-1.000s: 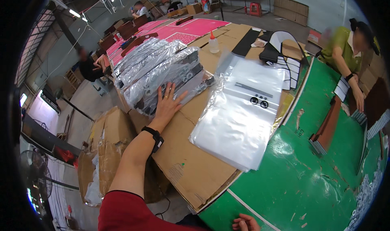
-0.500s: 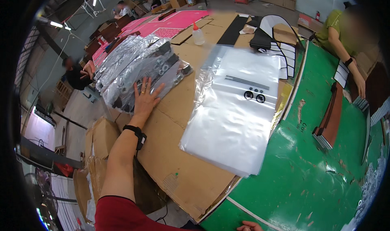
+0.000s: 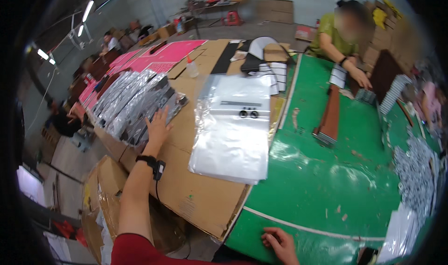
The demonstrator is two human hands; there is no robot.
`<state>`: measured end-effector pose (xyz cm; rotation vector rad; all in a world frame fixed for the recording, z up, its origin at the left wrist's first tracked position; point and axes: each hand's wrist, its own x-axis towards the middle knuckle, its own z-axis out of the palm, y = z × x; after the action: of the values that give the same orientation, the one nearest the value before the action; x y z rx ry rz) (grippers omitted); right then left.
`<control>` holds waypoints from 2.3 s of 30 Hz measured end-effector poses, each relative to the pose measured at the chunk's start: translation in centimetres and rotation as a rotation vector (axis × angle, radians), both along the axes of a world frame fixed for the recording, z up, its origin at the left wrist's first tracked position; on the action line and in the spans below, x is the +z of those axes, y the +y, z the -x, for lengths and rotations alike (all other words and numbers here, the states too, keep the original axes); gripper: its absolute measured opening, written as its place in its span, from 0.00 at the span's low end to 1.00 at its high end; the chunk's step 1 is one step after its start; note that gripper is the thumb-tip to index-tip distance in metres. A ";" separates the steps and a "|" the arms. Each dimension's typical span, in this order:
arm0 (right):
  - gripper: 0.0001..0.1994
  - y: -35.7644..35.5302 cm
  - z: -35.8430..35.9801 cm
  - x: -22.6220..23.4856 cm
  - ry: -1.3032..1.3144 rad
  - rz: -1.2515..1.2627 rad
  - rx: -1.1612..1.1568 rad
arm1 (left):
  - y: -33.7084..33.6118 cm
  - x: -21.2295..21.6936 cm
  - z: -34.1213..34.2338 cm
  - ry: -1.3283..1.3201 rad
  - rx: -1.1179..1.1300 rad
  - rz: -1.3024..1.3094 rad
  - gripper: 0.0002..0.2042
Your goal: Packing wood/bamboo furniture components and hardware into plastic bags and sealing them with tape.
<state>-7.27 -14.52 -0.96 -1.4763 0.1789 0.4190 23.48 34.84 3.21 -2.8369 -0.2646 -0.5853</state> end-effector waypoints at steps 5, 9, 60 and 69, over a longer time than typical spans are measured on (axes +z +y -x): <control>0.13 0.5 -0.1 -1.2 -0.127 -0.039 0.033 | -13.8 6.9 5.1 -0.100 -0.712 1.161 0.08; 0.13 0.3 -0.2 -2.3 -0.205 -0.061 0.048 | -26.3 17.3 16.5 0.377 -1.344 1.351 0.11; 0.10 0.6 0.1 -2.5 -0.447 -0.007 0.025 | -4.2 24.0 48.0 -0.008 0.066 0.844 0.19; 0.10 0.5 -0.5 -2.6 -0.468 0.038 0.064 | 3.2 17.3 51.0 0.687 0.277 0.715 0.20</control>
<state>-6.81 -13.98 -3.60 -1.5798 -0.2340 0.1133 -27.52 38.03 20.49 -3.3207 -0.8407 0.6758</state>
